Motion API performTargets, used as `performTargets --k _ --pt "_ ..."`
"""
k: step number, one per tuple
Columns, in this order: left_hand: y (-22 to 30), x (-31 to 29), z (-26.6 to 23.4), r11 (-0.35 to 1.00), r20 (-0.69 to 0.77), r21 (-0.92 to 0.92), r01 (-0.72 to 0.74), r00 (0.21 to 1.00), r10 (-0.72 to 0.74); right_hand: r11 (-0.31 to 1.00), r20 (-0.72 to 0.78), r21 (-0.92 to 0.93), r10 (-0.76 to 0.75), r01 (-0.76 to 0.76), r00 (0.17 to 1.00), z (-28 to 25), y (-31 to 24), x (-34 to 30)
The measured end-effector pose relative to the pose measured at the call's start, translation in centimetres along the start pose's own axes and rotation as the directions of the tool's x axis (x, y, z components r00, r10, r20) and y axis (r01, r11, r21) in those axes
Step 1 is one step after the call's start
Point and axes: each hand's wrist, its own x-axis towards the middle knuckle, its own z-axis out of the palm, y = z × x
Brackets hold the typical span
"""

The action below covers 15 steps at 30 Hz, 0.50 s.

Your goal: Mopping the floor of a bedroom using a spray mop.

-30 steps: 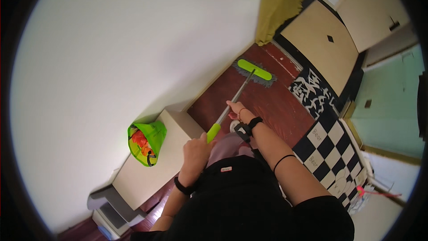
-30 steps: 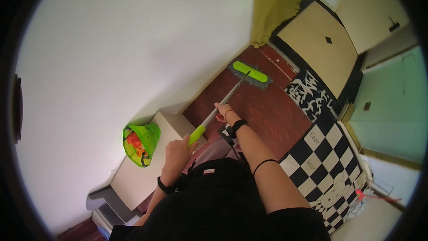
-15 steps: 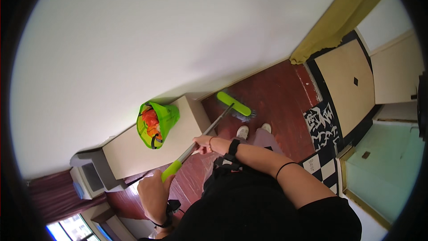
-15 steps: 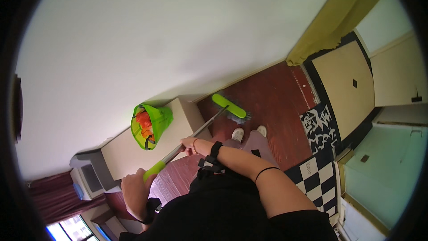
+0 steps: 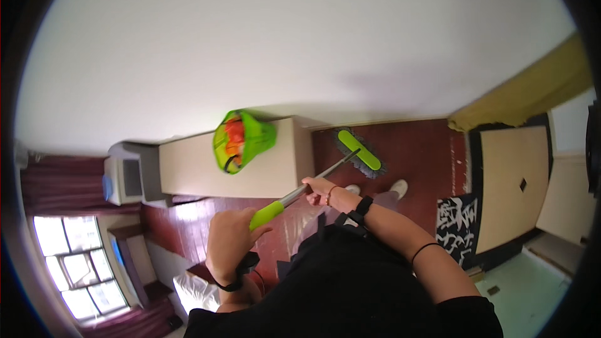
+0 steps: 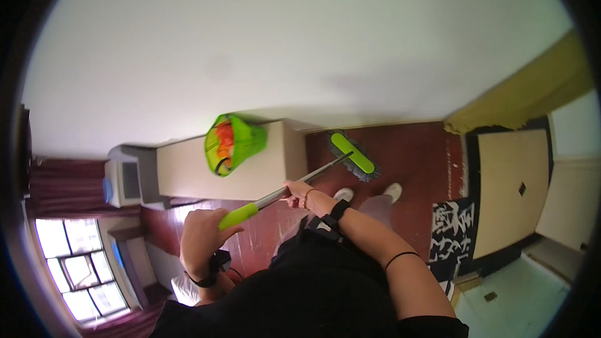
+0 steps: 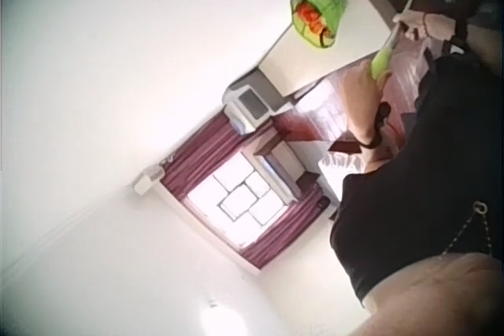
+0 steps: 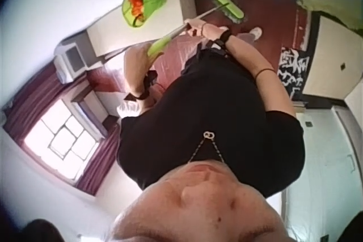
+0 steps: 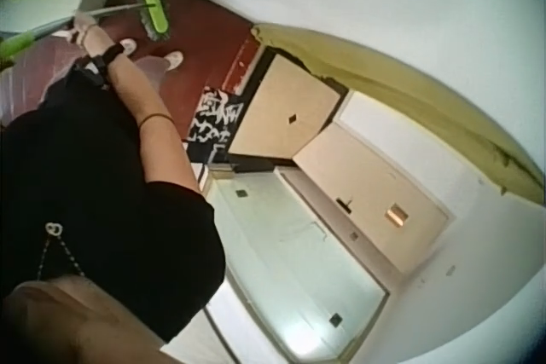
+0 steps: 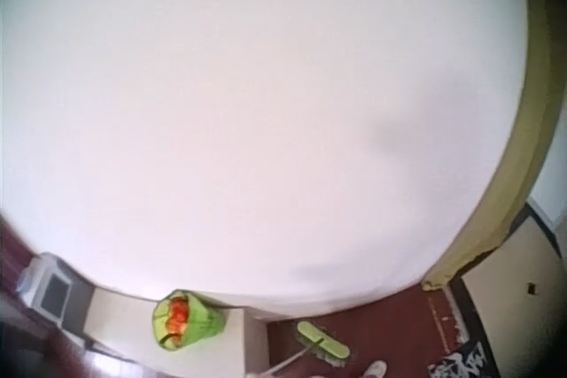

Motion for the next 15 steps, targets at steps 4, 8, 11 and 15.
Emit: performTargets --k 4,8,11,15 --pt "5.4 3.2 0.8 0.994 0.036 -0.058 -0.095 0.995 0.098 0.998 -0.042 0.061 -0.026 0.028 0.999 -6.9 -1.5 -3.5" --pt "11.7 7.9 2.4 0.963 0.066 -0.049 -0.264 0.961 0.267 0.969 -0.143 0.194 -0.124 0.150 0.982 -14.4 -4.0 -8.0" --pt "16.7 11.1 4.4 0.926 0.064 -0.071 -0.371 0.924 0.376 0.929 -0.192 0.289 -0.181 0.232 0.964 -21.4 -5.1 -10.1" --pt "22.2 14.9 8.6 0.856 0.075 -0.069 -0.512 0.853 0.516 0.886 -0.291 0.303 -0.264 0.350 0.920 -28.6 -5.9 -14.3"
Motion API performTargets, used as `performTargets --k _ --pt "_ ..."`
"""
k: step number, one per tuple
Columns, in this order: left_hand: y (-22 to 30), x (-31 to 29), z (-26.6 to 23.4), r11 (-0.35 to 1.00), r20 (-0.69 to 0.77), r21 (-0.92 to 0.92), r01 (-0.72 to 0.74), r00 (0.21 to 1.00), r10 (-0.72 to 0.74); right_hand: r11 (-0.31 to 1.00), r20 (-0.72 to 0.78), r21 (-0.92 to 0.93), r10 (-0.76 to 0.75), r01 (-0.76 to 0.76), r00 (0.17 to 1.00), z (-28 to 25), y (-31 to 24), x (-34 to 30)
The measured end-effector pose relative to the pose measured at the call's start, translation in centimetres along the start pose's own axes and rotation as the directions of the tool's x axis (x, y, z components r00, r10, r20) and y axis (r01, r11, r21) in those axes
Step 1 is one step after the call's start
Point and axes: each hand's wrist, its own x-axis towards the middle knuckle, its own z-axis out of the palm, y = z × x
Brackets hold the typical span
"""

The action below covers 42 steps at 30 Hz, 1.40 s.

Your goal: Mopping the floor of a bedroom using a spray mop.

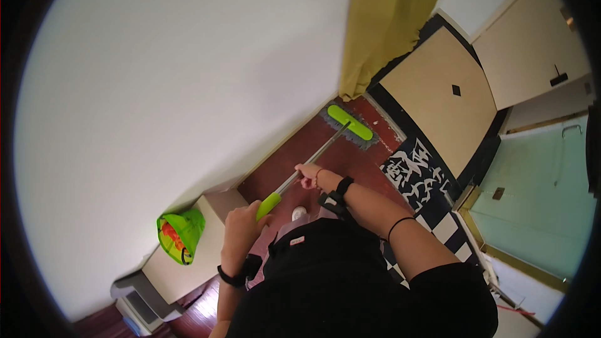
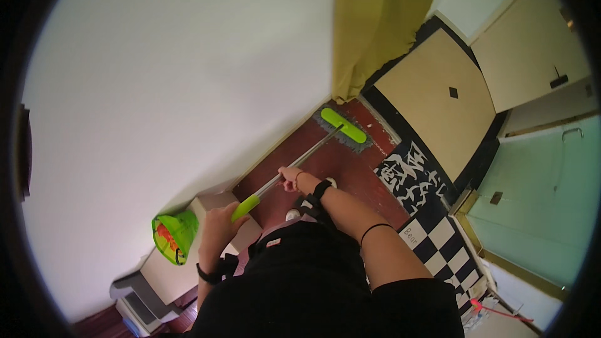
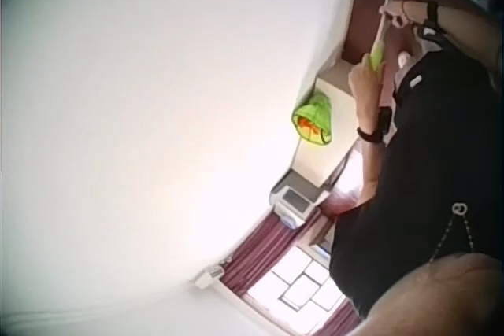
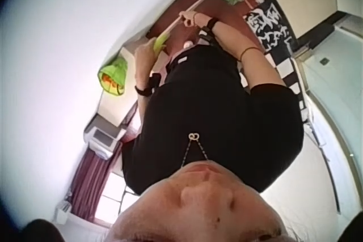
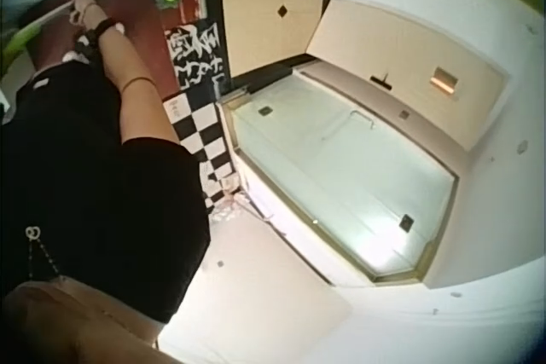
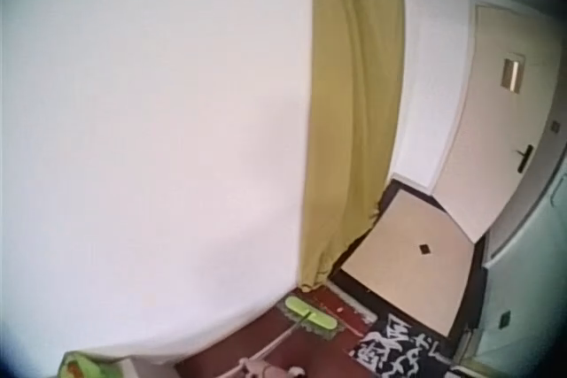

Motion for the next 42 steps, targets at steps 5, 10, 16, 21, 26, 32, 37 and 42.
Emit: performTargets --k 5,10,16,21,26,32,37,42 --pt "3.4 4.9 4.6 0.987 0.146 -0.156 -0.036 0.987 0.059 0.988 -0.281 -0.072 -0.153 0.139 0.947 -9.5 -2.6 0.8" --pt "7.5 5.5 0.7 0.991 0.173 -0.115 -0.069 0.981 0.088 0.981 -0.310 -0.159 -0.156 0.111 0.938 -12.3 -2.5 -1.4" --pt "8.2 8.4 2.7 0.954 0.148 -0.114 -0.278 0.944 0.293 0.968 -0.403 0.038 -0.213 0.249 0.890 -12.8 -2.7 -6.7" --pt "9.9 12.4 4.9 0.902 0.085 0.062 -0.427 0.903 0.422 0.940 -0.396 0.088 -0.271 0.331 0.877 -18.5 -4.8 -4.2" --pt "12.6 17.2 3.6 0.880 0.048 0.051 -0.473 0.881 0.471 0.914 -0.401 0.085 -0.333 0.397 0.853 -20.7 -9.4 -5.7" --pt "12.8 21.7 0.9 0.890 0.122 0.157 -0.428 0.903 0.412 0.884 -0.284 0.117 -0.407 0.453 0.868 -19.0 -14.6 -3.3" --pt "11.2 24.9 -6.2 0.944 0.244 0.126 -0.304 0.932 0.268 0.882 -0.199 0.256 -0.352 0.395 0.915 -13.0 -18.1 -4.0" --pt "10.3 30.6 -4.8 0.935 0.245 0.036 -0.354 0.910 0.335 0.857 -0.337 0.250 -0.359 0.451 0.870 -14.9 -21.8 -3.4"
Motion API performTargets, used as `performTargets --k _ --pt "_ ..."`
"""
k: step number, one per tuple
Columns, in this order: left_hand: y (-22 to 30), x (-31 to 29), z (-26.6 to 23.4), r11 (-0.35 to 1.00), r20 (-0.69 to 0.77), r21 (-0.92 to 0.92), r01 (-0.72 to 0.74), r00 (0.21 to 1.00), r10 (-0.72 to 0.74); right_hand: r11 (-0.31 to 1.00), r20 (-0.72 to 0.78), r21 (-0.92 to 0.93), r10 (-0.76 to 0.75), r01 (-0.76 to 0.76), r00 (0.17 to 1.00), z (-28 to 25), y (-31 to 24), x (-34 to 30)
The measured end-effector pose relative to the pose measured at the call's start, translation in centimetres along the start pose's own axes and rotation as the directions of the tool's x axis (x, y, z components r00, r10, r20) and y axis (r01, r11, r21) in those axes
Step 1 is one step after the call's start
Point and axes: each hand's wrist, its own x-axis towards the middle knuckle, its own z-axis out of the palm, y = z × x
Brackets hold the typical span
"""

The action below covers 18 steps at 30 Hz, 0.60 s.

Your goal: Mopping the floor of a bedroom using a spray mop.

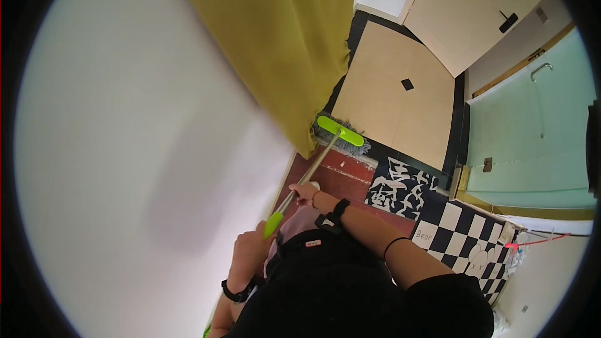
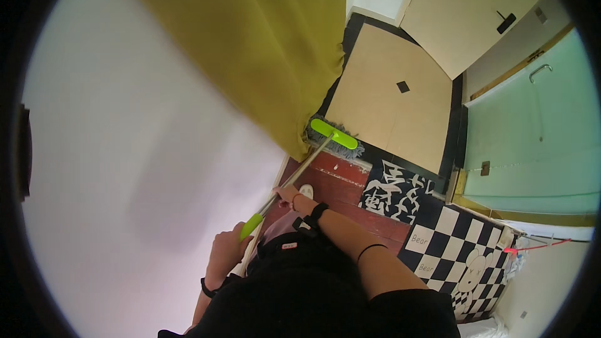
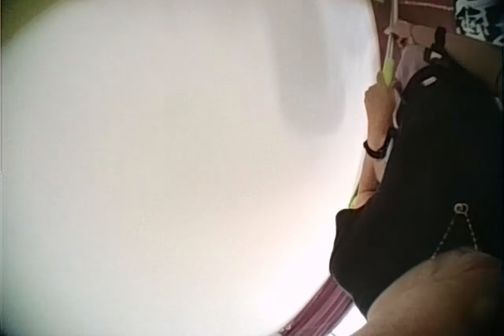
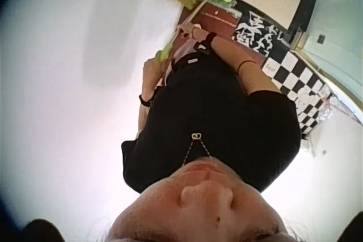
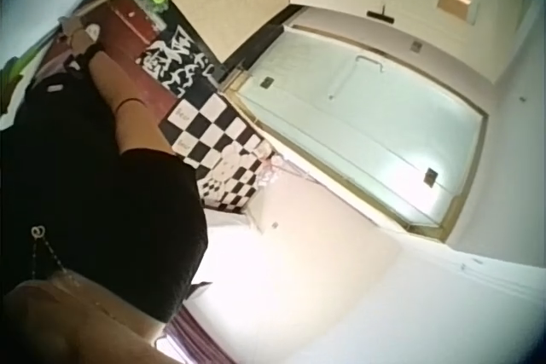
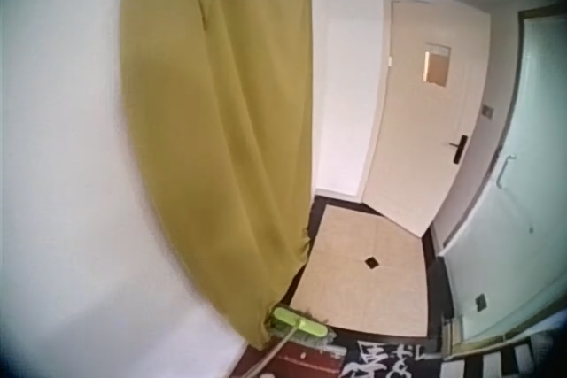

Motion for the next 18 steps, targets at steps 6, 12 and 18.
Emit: performTargets --k 6,12,18 --pt "1.7 8.4 0.3 0.992 0.023 -0.020 -0.128 0.991 0.129 0.994 -0.127 0.072 -0.071 0.080 0.989 -4.4 -6.4 1.5" --pt "4.8 15.6 -0.9 0.979 0.034 -0.028 -0.204 0.978 0.205 0.934 -0.078 0.346 -0.069 0.092 0.995 -5.2 -12.1 1.6" --pt "10.7 19.3 -0.6 0.968 0.124 -0.003 -0.251 0.960 0.250 0.834 0.078 -0.020 -0.548 0.551 0.833 -15.0 -10.5 8.9"
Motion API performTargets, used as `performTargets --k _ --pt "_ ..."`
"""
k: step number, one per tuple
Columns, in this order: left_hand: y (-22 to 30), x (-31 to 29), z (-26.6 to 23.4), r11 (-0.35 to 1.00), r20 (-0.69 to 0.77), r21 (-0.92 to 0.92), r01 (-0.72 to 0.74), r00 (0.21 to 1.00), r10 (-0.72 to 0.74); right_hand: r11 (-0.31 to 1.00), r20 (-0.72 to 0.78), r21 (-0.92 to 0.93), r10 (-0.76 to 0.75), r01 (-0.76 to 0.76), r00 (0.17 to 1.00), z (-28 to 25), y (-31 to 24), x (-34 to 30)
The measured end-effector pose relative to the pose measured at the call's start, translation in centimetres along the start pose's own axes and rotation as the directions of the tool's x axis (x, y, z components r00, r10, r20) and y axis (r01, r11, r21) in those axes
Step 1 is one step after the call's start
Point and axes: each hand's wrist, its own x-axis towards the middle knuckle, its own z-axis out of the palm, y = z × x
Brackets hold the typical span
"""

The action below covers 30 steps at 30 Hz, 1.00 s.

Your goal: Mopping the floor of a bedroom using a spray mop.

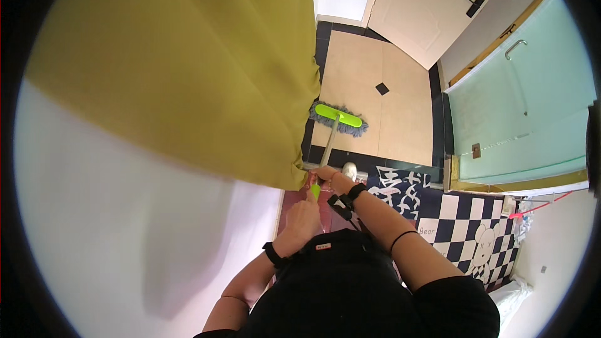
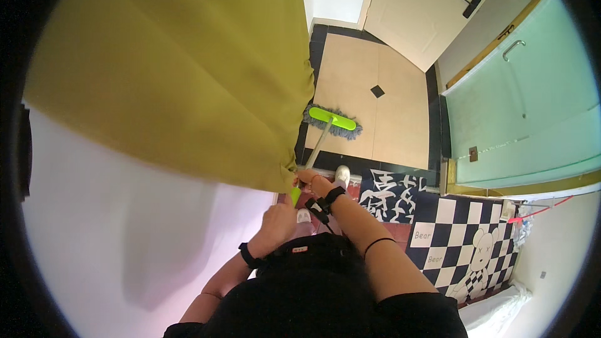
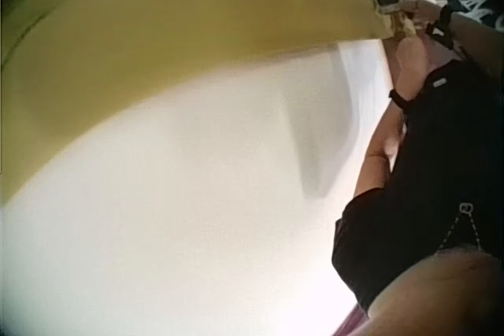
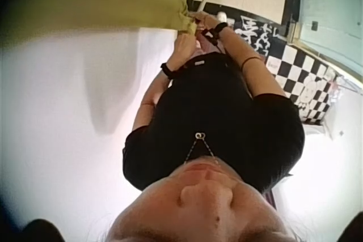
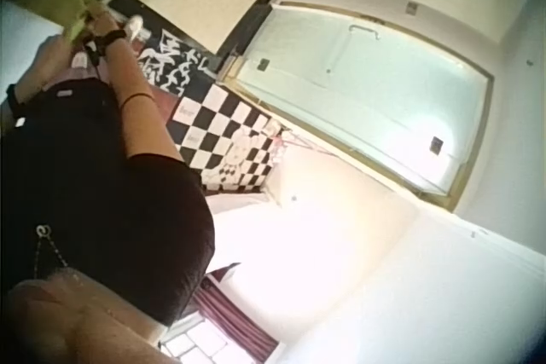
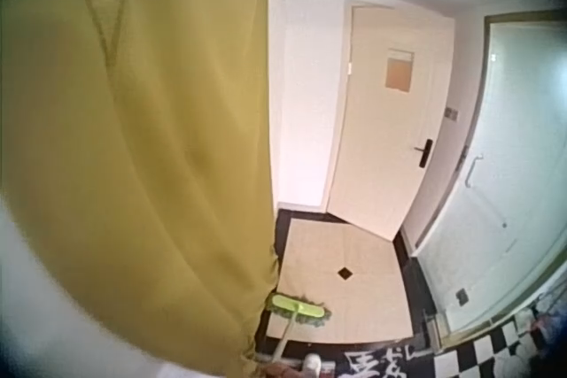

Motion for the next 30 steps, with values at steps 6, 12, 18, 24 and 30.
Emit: performTargets --k 6,12,18,24,30 --pt "2.8 5.6 -0.5 0.991 0.035 0.093 -0.096 0.995 0.093 0.913 -0.088 -0.067 0.396 -0.402 0.914 -3.4 -6.3 2.8" --pt "7.6 13.6 -0.7 0.923 0.069 0.357 -0.145 0.989 0.128 0.840 0.004 -0.293 0.478 -0.456 0.878 -9.6 -13.6 4.8" --pt "12.8 20.8 -2.1 0.912 0.061 0.375 -0.166 0.986 0.154 0.812 -0.041 -0.325 0.500 -0.485 0.865 -15.2 -19.6 6.4" --pt "15.6 26.1 -4.2 0.908 0.056 0.387 -0.160 0.987 0.150 0.891 -0.163 -0.094 0.426 -0.444 0.890 -18.7 -22.0 9.5" --pt "14.7 29.2 -6.2 0.923 0.074 0.368 -0.113 0.993 0.093 0.906 -0.279 0.015 0.411 -0.423 0.868 -17.7 -26.6 9.8"
